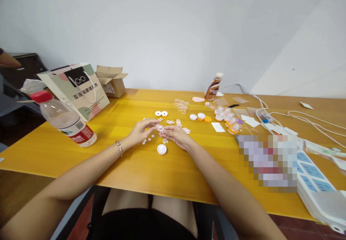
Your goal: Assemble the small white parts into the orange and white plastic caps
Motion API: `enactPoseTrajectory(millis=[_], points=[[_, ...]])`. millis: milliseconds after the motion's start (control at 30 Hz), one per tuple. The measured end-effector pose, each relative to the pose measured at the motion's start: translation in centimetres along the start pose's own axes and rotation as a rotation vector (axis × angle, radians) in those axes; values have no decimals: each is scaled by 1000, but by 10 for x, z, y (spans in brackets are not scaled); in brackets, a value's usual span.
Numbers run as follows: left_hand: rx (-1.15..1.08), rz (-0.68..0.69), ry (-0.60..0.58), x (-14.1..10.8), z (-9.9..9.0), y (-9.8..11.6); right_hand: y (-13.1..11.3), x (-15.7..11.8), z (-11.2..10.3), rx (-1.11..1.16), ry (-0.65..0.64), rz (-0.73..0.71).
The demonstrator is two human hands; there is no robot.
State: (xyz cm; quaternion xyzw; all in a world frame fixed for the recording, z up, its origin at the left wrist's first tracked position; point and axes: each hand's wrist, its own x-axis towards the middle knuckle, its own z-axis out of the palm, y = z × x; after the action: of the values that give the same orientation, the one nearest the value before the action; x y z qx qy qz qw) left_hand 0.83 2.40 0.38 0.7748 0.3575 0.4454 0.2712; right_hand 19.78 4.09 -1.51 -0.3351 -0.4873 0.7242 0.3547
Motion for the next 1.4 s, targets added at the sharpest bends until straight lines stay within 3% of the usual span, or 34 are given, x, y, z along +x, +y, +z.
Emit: enactPoseTrajectory(millis=[100, 267, 1400], points=[[139, 147, -71, -2, -2, 2, 1, 0, -1, 1, -18, 8], [247, 225, -91, -3, -2, 1, 1, -1, 0, -6, -29, 11], [372, 255, -30, -3, 2, -2, -1, -1, 8, -66, 45, 7]])
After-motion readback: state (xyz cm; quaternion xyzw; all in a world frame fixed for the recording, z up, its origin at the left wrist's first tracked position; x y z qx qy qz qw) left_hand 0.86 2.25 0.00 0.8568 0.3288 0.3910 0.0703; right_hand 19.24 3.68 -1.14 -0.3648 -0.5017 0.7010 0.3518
